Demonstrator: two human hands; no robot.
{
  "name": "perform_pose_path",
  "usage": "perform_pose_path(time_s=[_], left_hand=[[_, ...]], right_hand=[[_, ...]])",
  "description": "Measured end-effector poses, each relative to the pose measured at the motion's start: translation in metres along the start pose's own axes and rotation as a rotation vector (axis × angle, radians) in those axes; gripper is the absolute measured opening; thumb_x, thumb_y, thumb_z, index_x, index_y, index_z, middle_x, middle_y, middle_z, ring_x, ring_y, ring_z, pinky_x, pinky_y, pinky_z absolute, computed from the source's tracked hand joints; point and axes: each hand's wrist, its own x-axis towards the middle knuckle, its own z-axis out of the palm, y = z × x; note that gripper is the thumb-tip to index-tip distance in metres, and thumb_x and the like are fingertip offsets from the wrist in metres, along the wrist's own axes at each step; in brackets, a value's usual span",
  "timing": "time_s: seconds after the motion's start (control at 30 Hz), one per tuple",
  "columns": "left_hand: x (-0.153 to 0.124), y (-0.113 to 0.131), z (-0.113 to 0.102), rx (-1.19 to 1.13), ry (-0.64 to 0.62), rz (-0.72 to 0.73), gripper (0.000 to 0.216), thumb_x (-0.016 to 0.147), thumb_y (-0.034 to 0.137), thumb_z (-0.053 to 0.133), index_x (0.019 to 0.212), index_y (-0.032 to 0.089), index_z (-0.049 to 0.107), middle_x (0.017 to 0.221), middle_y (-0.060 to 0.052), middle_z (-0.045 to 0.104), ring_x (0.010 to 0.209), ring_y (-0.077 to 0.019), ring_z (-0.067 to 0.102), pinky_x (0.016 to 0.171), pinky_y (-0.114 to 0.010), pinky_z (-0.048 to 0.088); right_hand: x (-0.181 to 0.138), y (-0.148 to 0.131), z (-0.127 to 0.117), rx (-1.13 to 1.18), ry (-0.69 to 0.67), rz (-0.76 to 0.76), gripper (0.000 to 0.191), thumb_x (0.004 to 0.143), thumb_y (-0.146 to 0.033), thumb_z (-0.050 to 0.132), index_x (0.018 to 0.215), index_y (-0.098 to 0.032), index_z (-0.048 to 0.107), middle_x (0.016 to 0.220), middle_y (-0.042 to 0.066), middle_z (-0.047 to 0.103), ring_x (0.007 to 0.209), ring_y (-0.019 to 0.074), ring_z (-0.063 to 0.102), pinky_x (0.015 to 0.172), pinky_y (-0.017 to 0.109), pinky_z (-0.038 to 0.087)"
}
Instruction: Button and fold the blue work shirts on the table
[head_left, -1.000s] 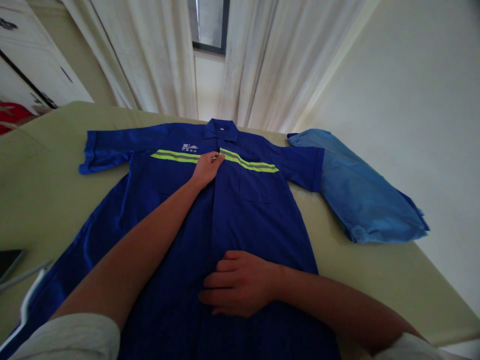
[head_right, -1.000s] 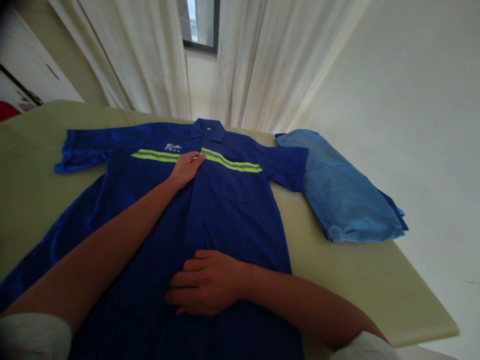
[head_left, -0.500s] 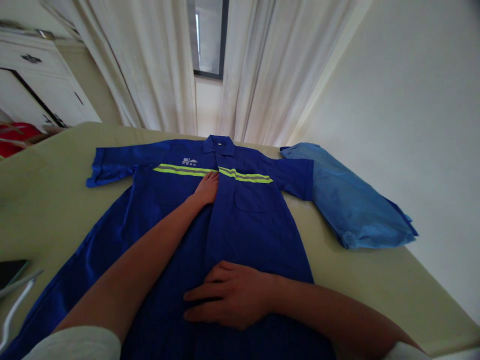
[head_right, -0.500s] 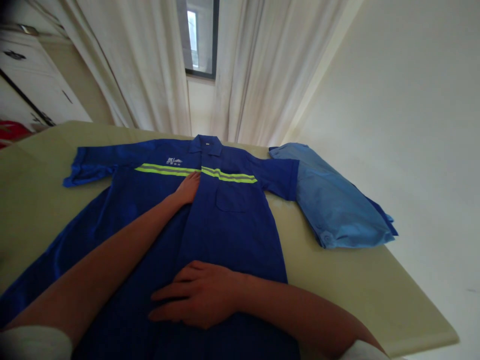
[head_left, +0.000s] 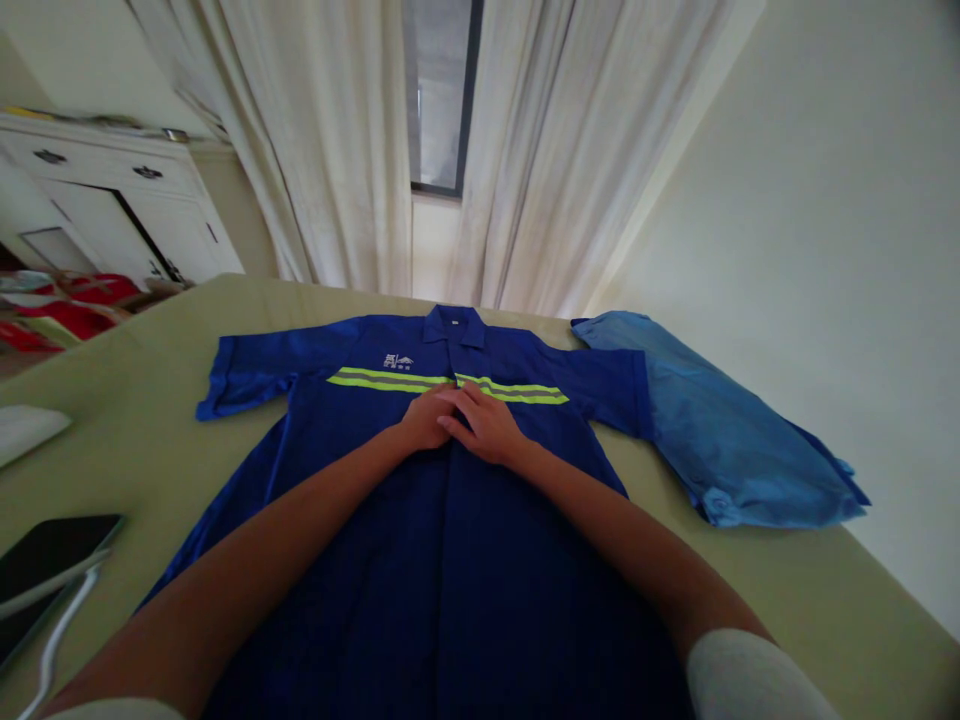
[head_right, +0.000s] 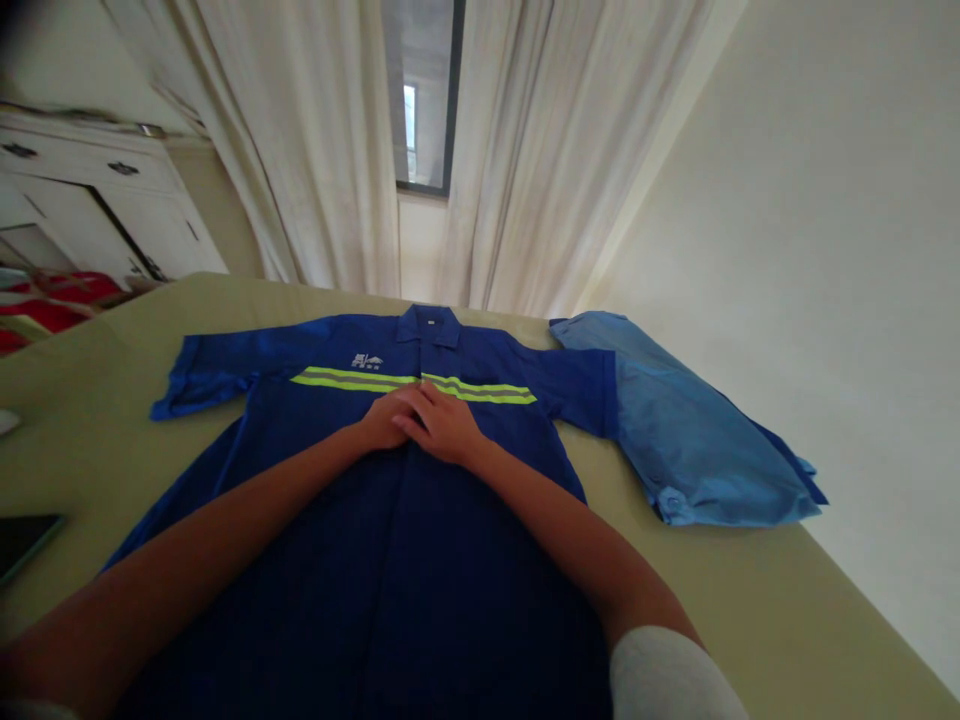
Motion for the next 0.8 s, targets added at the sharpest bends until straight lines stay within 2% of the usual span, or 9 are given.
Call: perform_pose_path(time_s=[0.07, 0.13, 0.27, 0.37, 0.47, 0.57, 0.67, 0.73, 0.8], left_hand=[[-0.001, -0.008, -0.003, -0.007, -0.001, 0.004, 0.044, 0.085, 0.018, 0.055, 0.126, 0.019, 0.067, 0.132, -0.014, 0.068, 0.127, -0.0282, 0.061, 0.113, -0.043, 0.047], [-0.003, -0.012, -0.004, -0.017, 0.016, 0.028, 0.049, 0.083, 0.016, 0.054, 0.130, 0.018, 0.065, 0.137, -0.014, 0.066, 0.131, -0.0277, 0.059, 0.115, -0.042, 0.045], [-0.003, -0.013, -0.003, -0.041, 0.039, 0.072, 0.060, 0.077, 0.017, 0.059, 0.137, 0.019, 0.060, 0.145, -0.014, 0.062, 0.137, -0.0299, 0.055, 0.120, -0.045, 0.041], [-0.003, -0.011, -0.005, -0.060, 0.035, 0.052, 0.054, 0.077, 0.022, 0.062, 0.131, 0.021, 0.063, 0.140, -0.013, 0.065, 0.134, -0.0321, 0.058, 0.119, -0.048, 0.042], [-0.004, -0.007, -0.008, -0.062, 0.026, 0.033, 0.048, 0.078, 0.028, 0.066, 0.126, 0.021, 0.065, 0.136, -0.013, 0.067, 0.131, -0.0344, 0.059, 0.116, -0.050, 0.043], [-0.005, -0.007, -0.012, -0.117, 0.034, 0.043, 0.051, 0.081, 0.035, 0.069, 0.130, 0.020, 0.063, 0.139, -0.014, 0.065, 0.131, -0.0339, 0.059, 0.117, -0.049, 0.042], [-0.005, -0.013, -0.018, -0.215, 0.006, 0.043, 0.064, 0.080, 0.049, 0.075, 0.135, 0.021, 0.062, 0.143, -0.014, 0.063, 0.135, -0.0335, 0.055, 0.118, -0.049, 0.040], [-0.005, -0.019, -0.022, -0.248, -0.037, 0.055, 0.067, 0.075, 0.055, 0.080, 0.132, 0.022, 0.065, 0.145, -0.014, 0.061, 0.137, -0.0337, 0.054, 0.119, -0.050, 0.039], [-0.006, -0.024, -0.025, -0.264, -0.068, 0.083, 0.061, 0.074, 0.057, 0.082, 0.123, 0.022, 0.069, 0.146, -0.013, 0.061, 0.136, -0.0329, 0.055, 0.119, -0.049, 0.039]], right_hand=[[-0.003, 0.020, 0.008, 0.041, -0.002, 0.069, 0.046, 0.108, -0.051, 0.045, 0.140, -0.020, 0.057, 0.125, 0.013, 0.064, 0.110, 0.0261, 0.063, 0.098, 0.041, 0.052], [-0.009, 0.028, 0.012, 0.103, -0.036, 0.087, 0.045, 0.107, -0.049, 0.047, 0.143, -0.022, 0.053, 0.123, 0.011, 0.066, 0.109, 0.0244, 0.064, 0.099, 0.040, 0.051], [-0.014, 0.025, 0.011, 0.160, -0.089, 0.095, 0.048, 0.106, -0.050, 0.049, 0.144, -0.021, 0.051, 0.117, 0.010, 0.070, 0.104, 0.0242, 0.066, 0.097, 0.038, 0.050], [-0.014, 0.023, 0.009, 0.145, -0.056, 0.127, 0.050, 0.104, -0.054, 0.052, 0.141, -0.020, 0.051, 0.120, 0.011, 0.070, 0.104, 0.0261, 0.066, 0.095, 0.039, 0.050], [-0.015, 0.025, 0.008, 0.110, -0.049, 0.127, 0.045, 0.101, -0.059, 0.053, 0.128, -0.023, 0.057, 0.121, 0.011, 0.070, 0.104, 0.0268, 0.066, 0.090, 0.038, 0.050], [-0.016, 0.029, 0.006, 0.115, -0.018, 0.162, 0.037, 0.102, -0.059, 0.051, 0.107, -0.023, 0.060, 0.099, 0.006, 0.071, 0.085, 0.0231, 0.065, 0.077, 0.034, 0.047], [-0.016, 0.034, 0.005, 0.198, 0.107, 0.271, 0.031, 0.099, -0.051, 0.054, 0.086, -0.023, 0.053, 0.072, -0.001, 0.059, 0.064, 0.0171, 0.055, 0.065, 0.030, 0.040], [-0.015, 0.038, 0.005, 0.295, 0.156, 0.338, 0.023, 0.093, -0.041, 0.058, 0.081, -0.024, 0.048, 0.065, -0.004, 0.051, 0.058, 0.0147, 0.049, 0.060, 0.028, 0.036], [-0.014, 0.041, 0.006, 0.400, 0.141, 0.378, 0.013, 0.085, -0.030, 0.060, 0.085, -0.024, 0.048, 0.062, -0.007, 0.047, 0.054, 0.0138, 0.045, 0.057, 0.027, 0.033]])
